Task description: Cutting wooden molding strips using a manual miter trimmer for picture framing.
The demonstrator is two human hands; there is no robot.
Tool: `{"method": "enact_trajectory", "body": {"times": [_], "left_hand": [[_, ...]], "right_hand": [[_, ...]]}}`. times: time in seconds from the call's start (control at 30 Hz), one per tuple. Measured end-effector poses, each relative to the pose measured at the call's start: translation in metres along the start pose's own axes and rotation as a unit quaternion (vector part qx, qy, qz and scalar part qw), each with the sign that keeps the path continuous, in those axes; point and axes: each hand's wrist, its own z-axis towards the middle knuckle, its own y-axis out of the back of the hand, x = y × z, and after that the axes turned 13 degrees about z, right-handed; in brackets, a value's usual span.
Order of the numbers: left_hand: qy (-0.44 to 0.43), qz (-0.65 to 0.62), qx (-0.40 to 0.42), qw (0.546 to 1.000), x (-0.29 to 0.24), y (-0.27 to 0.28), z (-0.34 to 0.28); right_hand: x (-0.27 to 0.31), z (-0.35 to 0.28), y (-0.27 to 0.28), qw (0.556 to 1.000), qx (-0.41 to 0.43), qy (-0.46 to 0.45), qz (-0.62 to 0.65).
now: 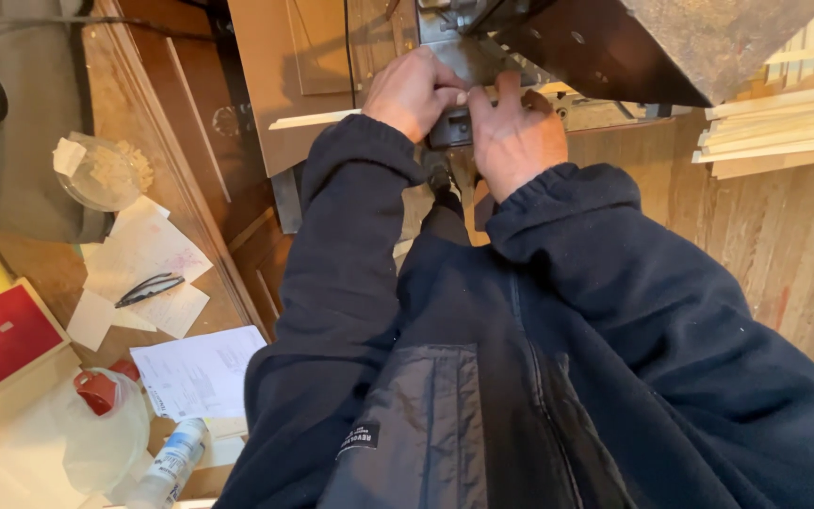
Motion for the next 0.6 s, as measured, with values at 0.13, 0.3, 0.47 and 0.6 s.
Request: {"method": "enact_trajectory", "body": {"times": [0.13,0.3,0.47,0.6], "left_hand": [[0.010,0.014,0.016,1.000,-0.008,0.007,-0.001],[-0.001,0.007,0.065,0.998,-0.006,0.009,0.008],[-0.006,0.008,0.083,0.997,-0.013,0.019,0.010],[0.003,-0.003,0.106,0.994,-0.013,0.020,0.010]], "right_hand": [[-0.001,-0.008,0.011,0.999,-0.019,0.010,0.028],[-0.013,-0.052,0.052,0.980,0.000,0.092,0.178],[-0.079,-0.092,0.040,0.935,0.083,-0.137,0.315],[-0.149,-0.126,0.005,0.777,0.059,-0.336,0.529]]}}
